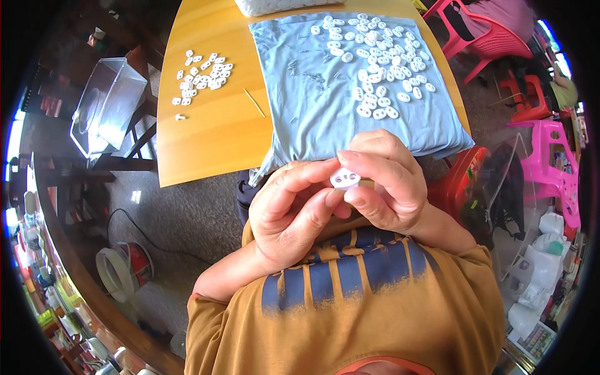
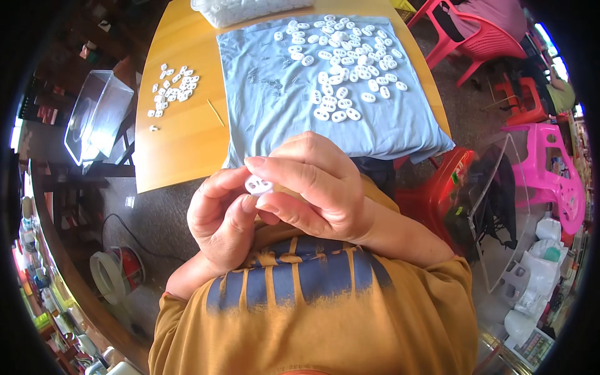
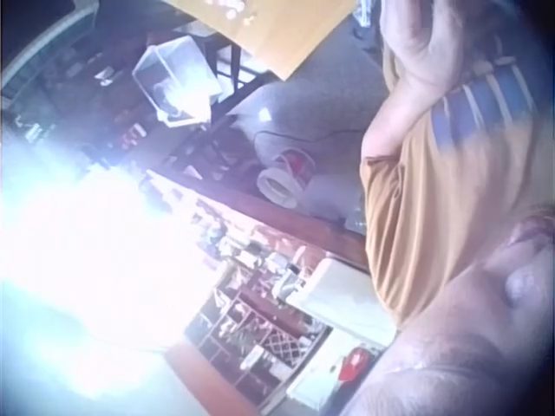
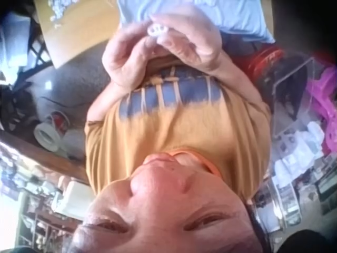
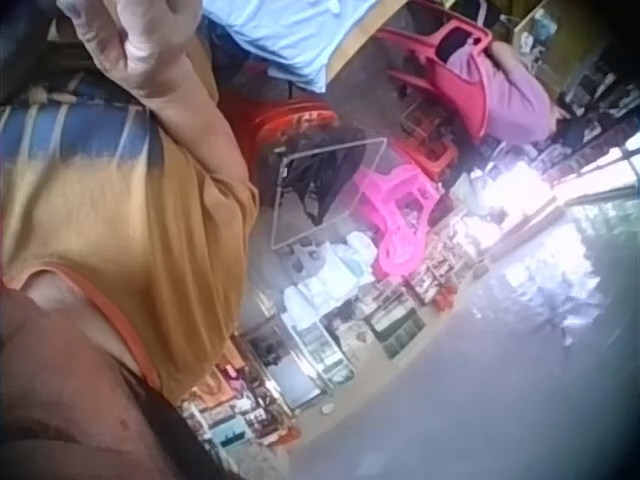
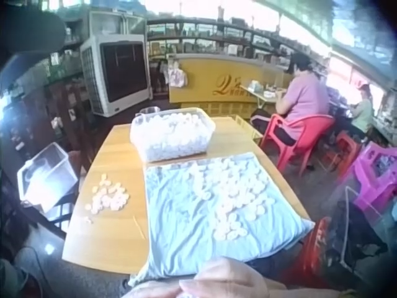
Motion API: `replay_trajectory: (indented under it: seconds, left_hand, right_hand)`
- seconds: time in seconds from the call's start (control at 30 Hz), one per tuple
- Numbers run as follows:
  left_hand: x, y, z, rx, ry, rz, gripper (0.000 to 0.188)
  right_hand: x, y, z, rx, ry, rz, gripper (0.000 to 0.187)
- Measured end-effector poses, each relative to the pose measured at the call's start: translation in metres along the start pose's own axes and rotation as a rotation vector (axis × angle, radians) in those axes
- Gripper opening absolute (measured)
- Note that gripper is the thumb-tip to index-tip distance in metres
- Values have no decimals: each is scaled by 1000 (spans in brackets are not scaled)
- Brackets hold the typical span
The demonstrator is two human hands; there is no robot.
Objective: Assembling small white plastic button components with metal loop pins at a workstation.
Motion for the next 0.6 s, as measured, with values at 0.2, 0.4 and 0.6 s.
replay_trajectory:
  seconds: [0.2,0.4,0.6]
  left_hand:
    - [-2,7,-2,-83,22,81,27]
    - [-1,9,0,-115,26,99,22]
    - [-2,12,1,-179,10,178,21]
  right_hand:
    - [0,3,0,-8,3,-1,29]
    - [-5,1,-4,-18,33,0,29]
    - [-1,0,-2,-16,-1,-9,30]
Point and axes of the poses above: each hand's wrist, its own x-axis towards the middle knuckle, its own z-axis out of the back of the hand, y = z × x, the point moved 9 cm from there along x, towards the middle knuckle, and after that the axes turned 1 degree about y, right-handed, at the moved point
